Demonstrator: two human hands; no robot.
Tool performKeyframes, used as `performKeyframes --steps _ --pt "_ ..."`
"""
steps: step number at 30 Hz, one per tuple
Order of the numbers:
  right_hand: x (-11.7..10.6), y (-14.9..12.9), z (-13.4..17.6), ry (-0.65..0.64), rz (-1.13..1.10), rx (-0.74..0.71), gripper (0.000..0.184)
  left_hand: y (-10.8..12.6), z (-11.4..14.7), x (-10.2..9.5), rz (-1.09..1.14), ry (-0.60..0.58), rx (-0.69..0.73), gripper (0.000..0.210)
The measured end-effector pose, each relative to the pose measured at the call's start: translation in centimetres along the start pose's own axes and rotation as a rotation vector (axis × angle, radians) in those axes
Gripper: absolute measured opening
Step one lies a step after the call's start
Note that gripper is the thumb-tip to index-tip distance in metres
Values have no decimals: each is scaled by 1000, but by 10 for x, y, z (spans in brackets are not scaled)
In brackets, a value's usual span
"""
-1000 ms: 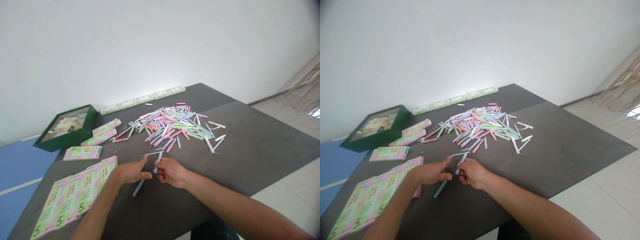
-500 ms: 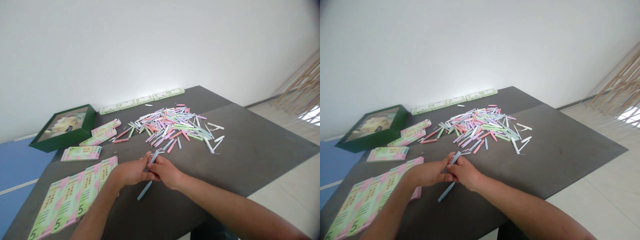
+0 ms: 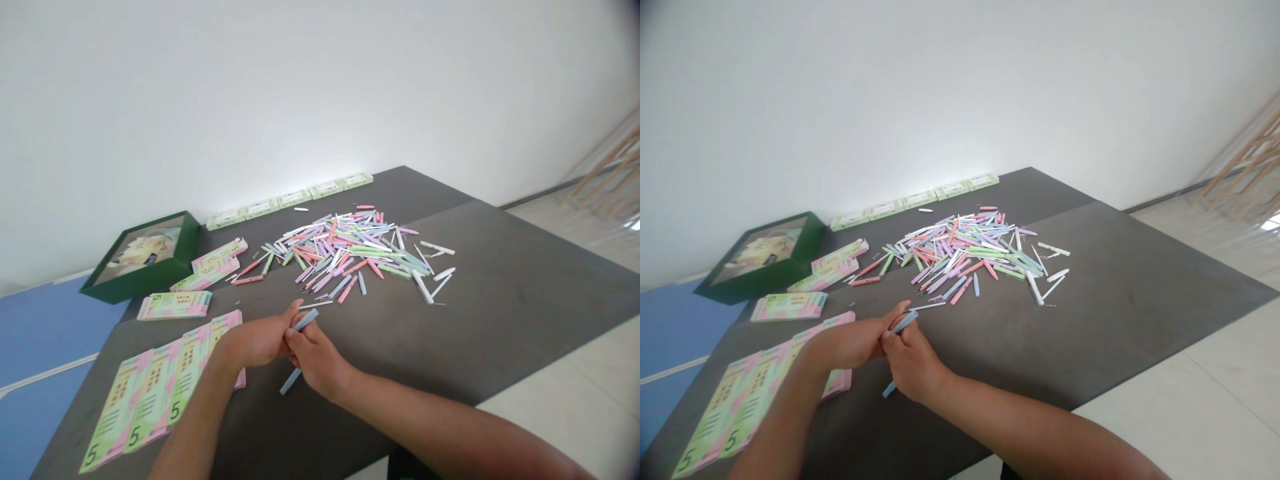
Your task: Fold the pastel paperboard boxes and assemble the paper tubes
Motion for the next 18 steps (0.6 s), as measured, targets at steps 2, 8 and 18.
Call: performKeyframes --steps 2,8,18 --pt "-1 -10 3 -21 170 -86 9 1 4 -1 -9 23 -2 78" --pt "-5 -27 10 28 397 -134 7 8 14 -2 -7 34 -16 64" --pt "-10 -28 23 112 10 -1 10 20 13 -2 -48 -26 96 46"
Point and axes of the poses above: each hand's wrist, its own z-axis away from the middle knuckle, its own x-axis out of the palm, y = z × x, the point moved 5 cm from there along -z, towards the middle knuckle, and after that the axes turned 12 degrees about x, right-handed, at the moved point
